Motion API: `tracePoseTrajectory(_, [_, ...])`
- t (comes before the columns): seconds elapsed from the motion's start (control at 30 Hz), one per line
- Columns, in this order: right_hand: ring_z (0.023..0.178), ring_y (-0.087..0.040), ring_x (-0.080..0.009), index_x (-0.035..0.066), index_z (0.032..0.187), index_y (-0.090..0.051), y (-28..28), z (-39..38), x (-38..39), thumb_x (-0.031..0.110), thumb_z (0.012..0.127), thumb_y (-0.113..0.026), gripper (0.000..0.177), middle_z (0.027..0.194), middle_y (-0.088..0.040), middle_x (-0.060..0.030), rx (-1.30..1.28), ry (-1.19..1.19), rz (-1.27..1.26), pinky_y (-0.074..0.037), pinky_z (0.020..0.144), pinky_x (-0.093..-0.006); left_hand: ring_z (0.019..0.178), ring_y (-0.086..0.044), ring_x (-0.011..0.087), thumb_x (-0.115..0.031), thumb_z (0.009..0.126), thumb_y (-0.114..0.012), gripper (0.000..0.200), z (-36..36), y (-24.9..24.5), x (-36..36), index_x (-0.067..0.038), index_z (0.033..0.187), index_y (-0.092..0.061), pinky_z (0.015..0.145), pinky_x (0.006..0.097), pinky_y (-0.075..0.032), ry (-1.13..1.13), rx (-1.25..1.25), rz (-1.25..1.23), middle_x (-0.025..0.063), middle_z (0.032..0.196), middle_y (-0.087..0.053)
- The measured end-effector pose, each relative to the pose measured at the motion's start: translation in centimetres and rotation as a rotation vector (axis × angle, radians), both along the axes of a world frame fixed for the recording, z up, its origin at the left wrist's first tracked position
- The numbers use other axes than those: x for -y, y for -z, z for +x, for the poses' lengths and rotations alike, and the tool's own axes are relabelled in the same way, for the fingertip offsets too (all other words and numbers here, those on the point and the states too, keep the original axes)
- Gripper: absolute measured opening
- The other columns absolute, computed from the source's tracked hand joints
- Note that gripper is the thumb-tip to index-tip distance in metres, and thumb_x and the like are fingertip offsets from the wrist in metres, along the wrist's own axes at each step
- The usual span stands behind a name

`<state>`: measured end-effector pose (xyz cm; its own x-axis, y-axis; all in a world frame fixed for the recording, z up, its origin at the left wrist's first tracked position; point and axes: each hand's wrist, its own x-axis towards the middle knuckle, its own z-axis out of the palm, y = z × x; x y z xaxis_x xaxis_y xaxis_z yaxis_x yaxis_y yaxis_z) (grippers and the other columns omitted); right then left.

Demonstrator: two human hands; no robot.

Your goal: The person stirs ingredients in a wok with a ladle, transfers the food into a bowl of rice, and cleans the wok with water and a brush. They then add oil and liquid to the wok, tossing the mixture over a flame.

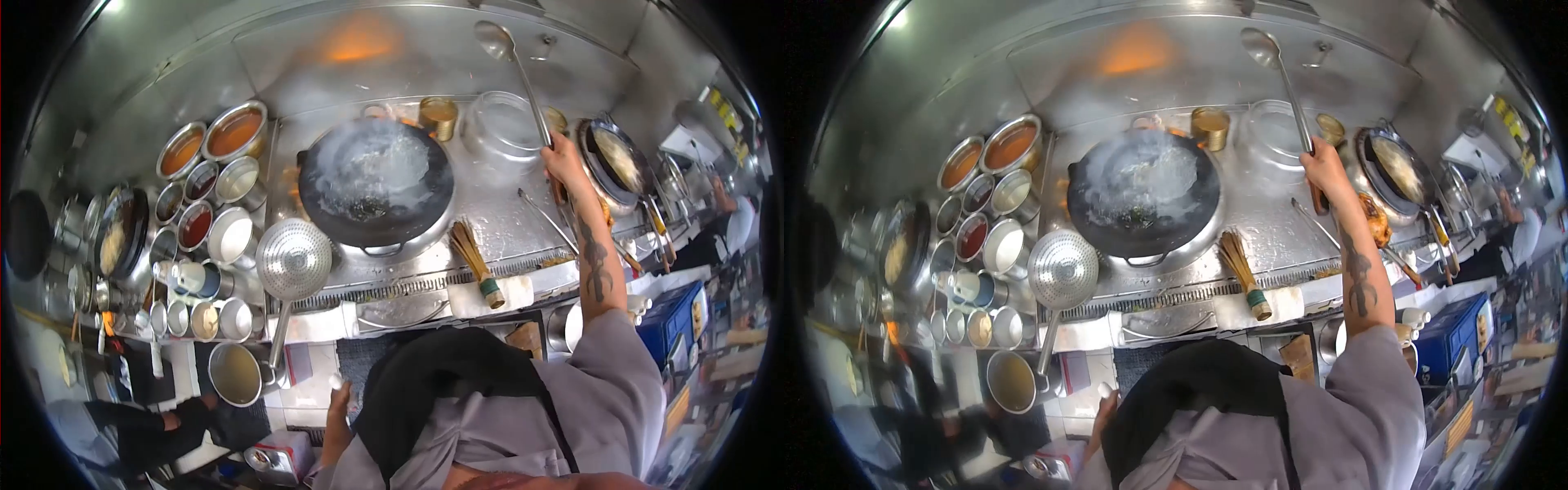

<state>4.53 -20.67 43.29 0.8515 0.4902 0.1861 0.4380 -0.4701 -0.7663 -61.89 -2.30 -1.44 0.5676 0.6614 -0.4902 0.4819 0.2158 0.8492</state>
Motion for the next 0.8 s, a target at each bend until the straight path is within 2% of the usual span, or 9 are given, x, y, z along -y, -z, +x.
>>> tracePoseTrajectory(0.07, [0.057,-0.061,-0.0262,-0.01,0.108,-0.054,1.7,5.1,2.0,0.011,0.08,-0.055,0.035,0.067,-0.06,-0.0157,0.087,0.119,-0.117,-0.048,0.054,-0.0343,0.075,-0.059,0.0253,-0.026,0.076,-0.063,0.039,-1.9,4.3,0.4,-0.004,0.106,-0.051,0.063,0.0434,-0.053,-0.196,0.092,-0.498,0.0105,0.089,-0.057])
tracePoseTrajectory(0.1, [0.067,-0.065,-0.0331,-0.01,0.102,-0.057,3.0,7.3,2.8,0.014,0.079,-0.057,0.033,0.073,-0.063,-0.0215,0.172,0.203,-0.244,-0.051,0.062,-0.0376,0.075,-0.059,0.0253,-0.026,0.076,-0.063,0.039,-0.8,3.4,-0.1,-0.004,0.106,-0.051,0.063,0.0434,-0.053,-0.174,0.086,-0.492,0.0105,0.089,-0.057])
tracePoseTrajectory(0.37, [0.068,-0.065,-0.0323,-0.01,0.081,-0.06,13.6,18.7,4.9,0.018,0.074,-0.061,0.029,0.072,-0.064,-0.0195,0.058,0.341,-0.311,-0.05,0.061,-0.0421,0.074,-0.059,0.0259,-0.021,0.076,-0.061,0.037,0.0,-4.6,3.0,-0.005,0.107,-0.049,0.064,0.0439,-0.053,-0.029,0.022,-0.054,0.0102,0.091,-0.056])
tracePoseTrajectory(0.47, [0.051,-0.053,-0.0187,0.002,0.064,-0.054,13.5,18.9,3.9,0.012,0.078,-0.052,0.017,0.056,-0.053,-0.0068,-1.021,0.283,0.252,-0.041,0.045,-0.032,0.074,-0.059,0.0262,-0.019,0.076,-0.061,0.036,-6.7,-7.3,7.2,-0.006,0.108,-0.049,0.064,0.044,-0.054,-0.002,-0.021,0.096,0.0102,0.092,-0.056])
tracePoseTrajectory(0.5, [0.049,-0.049,-0.0141,0.006,0.067,-0.05,13.4,18.6,3.9,0.008,0.079,-0.048,0.013,0.057,-0.048,-0.0014,-1.161,0.182,0.698,-0.035,0.044,-0.0259,0.074,-0.059,0.0262,-0.018,0.076,-0.061,0.036,-2.0,-9.9,4.6,-0.006,0.108,-0.048,0.064,0.0441,-0.054,0.012,-0.038,0.143,0.0101,0.092,-0.056])
tracePoseTrajectory(0.57, [0.05,-0.049,-0.014,0.004,0.069,-0.049,10.9,16.9,4.1,0.008,0.08,-0.047,0.012,0.06,-0.048,-0.0007,-1.264,0.145,0.902,-0.036,0.045,-0.0257,0.076,-0.06,0.0263,-0.01,0.076,-0.059,0.039,-2.1,-10.5,3.4,-0.007,0.112,-0.045,0.064,0.0442,-0.054,-0.051,0.081,0.078,0.0102,0.092,-0.056])
tracePoseTrajectory(0.6, [0.051,-0.05,-0.0138,0.003,0.071,-0.048,9.5,16.0,4.1,0.007,0.08,-0.046,0.01,0.063,-0.048,0.0,-1.35,0.101,1.116,-0.036,0.047,-0.0255,0.077,-0.061,0.0231,-0.01,0.082,-0.053,0.028,3.3,-15.7,2.8,-0.006,0.109,-0.046,0.067,0.0341,-0.052,-0.502,0.067,-0.334,0.0099,0.084,-0.056])
tracePoseTrajectory(0.73, [0.053,-0.052,-0.0092,-0.001,0.084,-0.045,9.3,17.1,3.8,0.006,0.08,-0.046,0.008,0.069,-0.049,-0.0002,-1.618,-0.148,1.126,-0.031,0.042,-0.0225,0.065,-0.062,0.024,-0.008,0.077,-0.059,0.05,9.3,-18.6,-3.0,-0.005,0.123,-0.039,0.044,0.0359,-0.054,-0.363,-0.041,-0.086,0.0135,0.095,-0.057])
tracePoseTrajectory(0.8, [0.053,-0.053,-0.0083,-0.005,0.098,-0.043,7.5,14.5,3.6,0.007,0.081,-0.046,0.02,0.07,-0.049,-0.0004,-1.595,-0.168,1.113,-0.03,0.041,-0.0217,0.077,-0.062,0.0251,-0.013,0.076,-0.062,0.066,11.6,-17.5,-6.1,-0.001,0.133,-0.032,0.038,0.0301,-0.051,-0.239,-0.086,0.106,0.0179,0.109,-0.055])
